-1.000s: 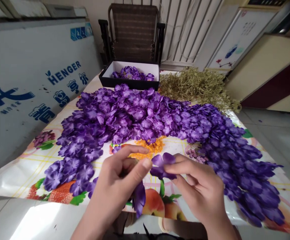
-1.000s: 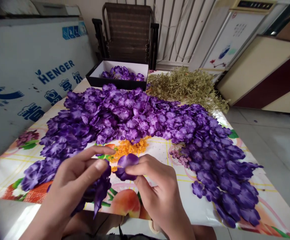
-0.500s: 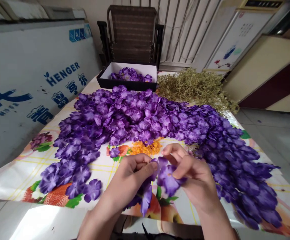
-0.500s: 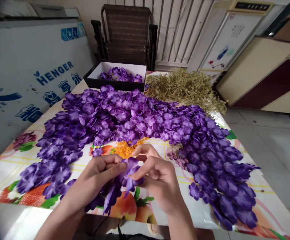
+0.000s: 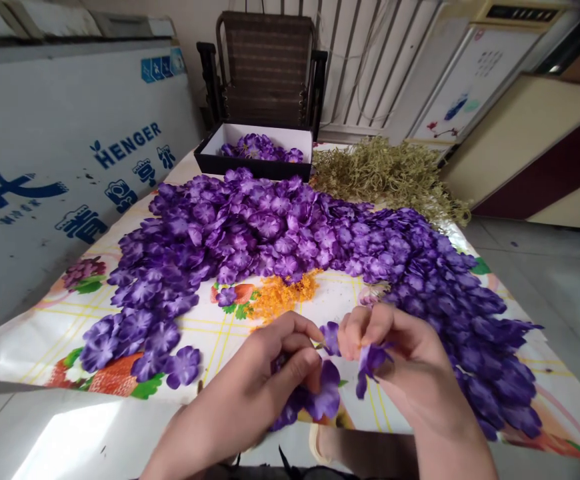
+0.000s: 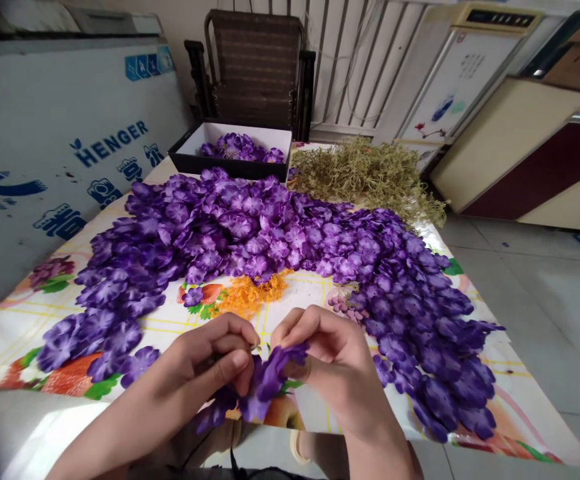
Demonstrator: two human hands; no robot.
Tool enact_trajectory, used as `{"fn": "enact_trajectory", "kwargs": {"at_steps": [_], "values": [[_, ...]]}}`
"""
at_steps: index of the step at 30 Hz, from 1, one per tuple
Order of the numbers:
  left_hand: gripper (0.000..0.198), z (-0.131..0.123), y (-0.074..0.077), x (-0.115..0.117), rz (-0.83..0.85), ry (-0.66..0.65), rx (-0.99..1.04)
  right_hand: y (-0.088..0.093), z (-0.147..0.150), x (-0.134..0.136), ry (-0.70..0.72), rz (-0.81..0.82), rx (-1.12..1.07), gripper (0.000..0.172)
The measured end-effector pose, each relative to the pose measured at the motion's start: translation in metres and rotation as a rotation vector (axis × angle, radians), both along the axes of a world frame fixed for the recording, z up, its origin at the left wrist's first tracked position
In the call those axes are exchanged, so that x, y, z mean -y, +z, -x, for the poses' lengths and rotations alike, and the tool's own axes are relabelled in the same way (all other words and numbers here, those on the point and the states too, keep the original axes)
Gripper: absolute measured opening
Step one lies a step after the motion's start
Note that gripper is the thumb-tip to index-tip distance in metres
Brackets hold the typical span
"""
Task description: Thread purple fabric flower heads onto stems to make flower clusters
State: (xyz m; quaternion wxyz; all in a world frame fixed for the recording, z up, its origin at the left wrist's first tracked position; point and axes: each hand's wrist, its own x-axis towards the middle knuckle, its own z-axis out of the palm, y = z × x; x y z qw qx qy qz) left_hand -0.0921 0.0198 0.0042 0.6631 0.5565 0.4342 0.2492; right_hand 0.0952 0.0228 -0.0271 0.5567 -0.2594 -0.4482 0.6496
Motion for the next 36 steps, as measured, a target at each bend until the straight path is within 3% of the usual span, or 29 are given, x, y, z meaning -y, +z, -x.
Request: {"fn": "enact_trajectory", "kwargs": {"at_steps": [5,11,18,28,32,36], "values": [[0.017,-0.005,0.005,0.007,-0.021,-0.003,0.085,0.009,0.001,0.024,-0.007,-0.022,0.065,0.005],[0.022,-0.007,0.007,0.017,-0.107,0.045,0.094,0.019,0.001,0.037,-0.158,-0.253,0.309,0.011],[0.023,-0.004,0.005,0.019,-0.119,0.023,0.074,0.024,0.000,0.040,-0.215,-0.405,0.486,0.019],[0.018,-0.002,0.000,0.013,-0.150,-0.075,0.112,0.015,0.005,0.035,-0.061,-0.214,0.357,0.016],[0.022,0.000,0.000,0.016,-0.129,-0.041,0.144,0.012,0.012,0.033,-0.013,-0.155,0.217,0.018],[0.027,-0.002,-0.004,0.018,-0.123,-0.001,0.185,0.010,0.016,0.032,-0.024,-0.129,0.211,0.018]]}}
